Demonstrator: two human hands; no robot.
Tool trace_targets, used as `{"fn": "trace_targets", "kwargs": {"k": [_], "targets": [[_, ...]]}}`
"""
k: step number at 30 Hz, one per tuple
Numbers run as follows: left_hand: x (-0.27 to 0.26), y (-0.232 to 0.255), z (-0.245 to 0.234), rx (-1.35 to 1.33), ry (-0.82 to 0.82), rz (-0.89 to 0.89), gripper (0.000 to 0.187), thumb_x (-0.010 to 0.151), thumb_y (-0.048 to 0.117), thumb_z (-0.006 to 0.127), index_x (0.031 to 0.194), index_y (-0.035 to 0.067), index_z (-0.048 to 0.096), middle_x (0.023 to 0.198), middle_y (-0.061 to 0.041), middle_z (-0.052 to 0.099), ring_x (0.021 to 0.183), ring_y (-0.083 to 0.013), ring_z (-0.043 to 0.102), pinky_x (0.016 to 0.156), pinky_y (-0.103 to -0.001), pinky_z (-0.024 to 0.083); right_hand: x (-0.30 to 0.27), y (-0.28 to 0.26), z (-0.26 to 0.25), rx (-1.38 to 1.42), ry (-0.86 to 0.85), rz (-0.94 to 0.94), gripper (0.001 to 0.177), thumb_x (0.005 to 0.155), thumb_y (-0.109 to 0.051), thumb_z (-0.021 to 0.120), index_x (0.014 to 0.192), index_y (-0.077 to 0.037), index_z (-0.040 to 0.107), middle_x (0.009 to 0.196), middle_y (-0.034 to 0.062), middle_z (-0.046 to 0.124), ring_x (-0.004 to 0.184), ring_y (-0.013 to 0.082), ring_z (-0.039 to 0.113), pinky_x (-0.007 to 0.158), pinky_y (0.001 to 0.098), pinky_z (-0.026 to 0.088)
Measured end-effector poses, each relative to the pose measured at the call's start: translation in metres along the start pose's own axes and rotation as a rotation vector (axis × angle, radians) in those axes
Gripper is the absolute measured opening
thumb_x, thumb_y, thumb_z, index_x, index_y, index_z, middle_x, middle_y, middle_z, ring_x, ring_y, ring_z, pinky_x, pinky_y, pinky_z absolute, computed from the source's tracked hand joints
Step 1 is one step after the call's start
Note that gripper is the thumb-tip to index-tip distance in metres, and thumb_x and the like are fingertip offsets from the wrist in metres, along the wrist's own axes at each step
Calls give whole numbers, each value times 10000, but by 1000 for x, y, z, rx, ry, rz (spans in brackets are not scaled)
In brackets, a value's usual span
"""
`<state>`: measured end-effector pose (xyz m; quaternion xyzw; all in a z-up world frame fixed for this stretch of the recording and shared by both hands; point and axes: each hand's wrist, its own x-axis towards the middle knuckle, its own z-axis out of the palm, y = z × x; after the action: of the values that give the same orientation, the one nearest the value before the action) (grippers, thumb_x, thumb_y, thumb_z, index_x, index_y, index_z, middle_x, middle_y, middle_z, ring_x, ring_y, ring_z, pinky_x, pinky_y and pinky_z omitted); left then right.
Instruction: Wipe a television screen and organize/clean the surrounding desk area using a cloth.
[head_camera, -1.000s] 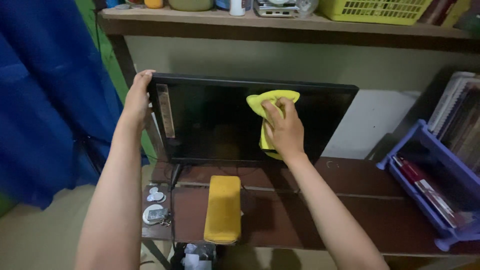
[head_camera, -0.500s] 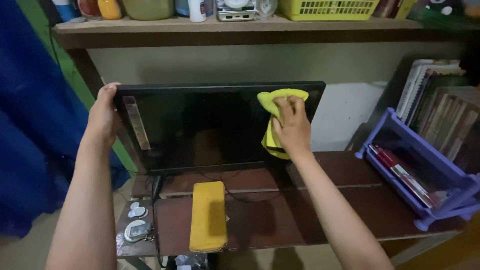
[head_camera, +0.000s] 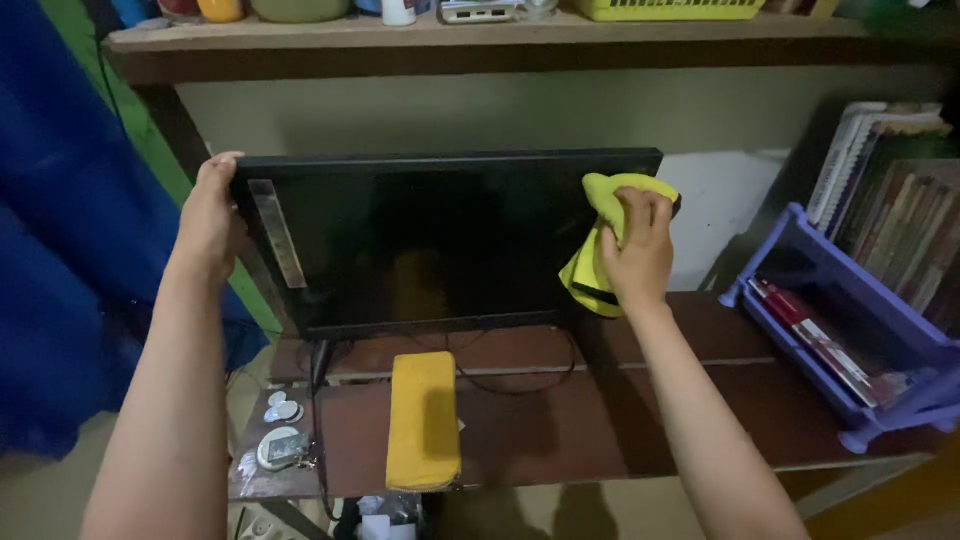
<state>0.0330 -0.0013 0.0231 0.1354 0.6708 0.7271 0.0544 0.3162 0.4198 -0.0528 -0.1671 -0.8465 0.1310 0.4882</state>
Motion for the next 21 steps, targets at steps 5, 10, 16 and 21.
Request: {"fn": "trace_targets", "kwargs": {"k": [5, 10, 16, 21], "targets": [[18, -42, -19, -27, -81, 221, 426, 1102, 439, 372, 1415, 206, 542, 1276, -16, 607, 1144, -176, 571, 990, -358, 463, -26, 14, 17, 15, 9, -16, 558, 879, -68, 730, 1399, -121, 532, 1328, 169, 457, 1234, 416, 557, 1009, 502, 505], [-3, -93, -34, -56, -101, 260, 531, 1110, 463, 339, 1474, 134, 540, 1369, -55, 620, 1194, -189, 585, 1003, -340, 470, -44, 7, 25, 27, -14, 34, 517, 898, -69, 728, 1380, -109, 547, 1339, 183, 451, 1223, 429, 555, 966, 513, 496], [20, -193, -57, 376, -6, 399, 525, 1143, 399, 442, 1502, 16, 464, 1462, -82, 550, 1351, -197, 493, 1124, -331, 353, -54, 8, 44, 38, 36, -5, 533, 897, -61, 729, 1396, -107, 546, 1309, 191, 442, 1231, 433, 544, 1009, 505, 496], [4, -186, -43, 132, -27, 335, 467, 1107, 310, 462, 1484, 36, 496, 1417, -69, 587, 1309, -183, 513, 1120, -311, 370, -59, -17, 56, 39, 13, -19, 548, 870, -49, 726, 1381, -159, 562, 1307, 188, 445, 1211, 424, 552, 992, 497, 509]]}}
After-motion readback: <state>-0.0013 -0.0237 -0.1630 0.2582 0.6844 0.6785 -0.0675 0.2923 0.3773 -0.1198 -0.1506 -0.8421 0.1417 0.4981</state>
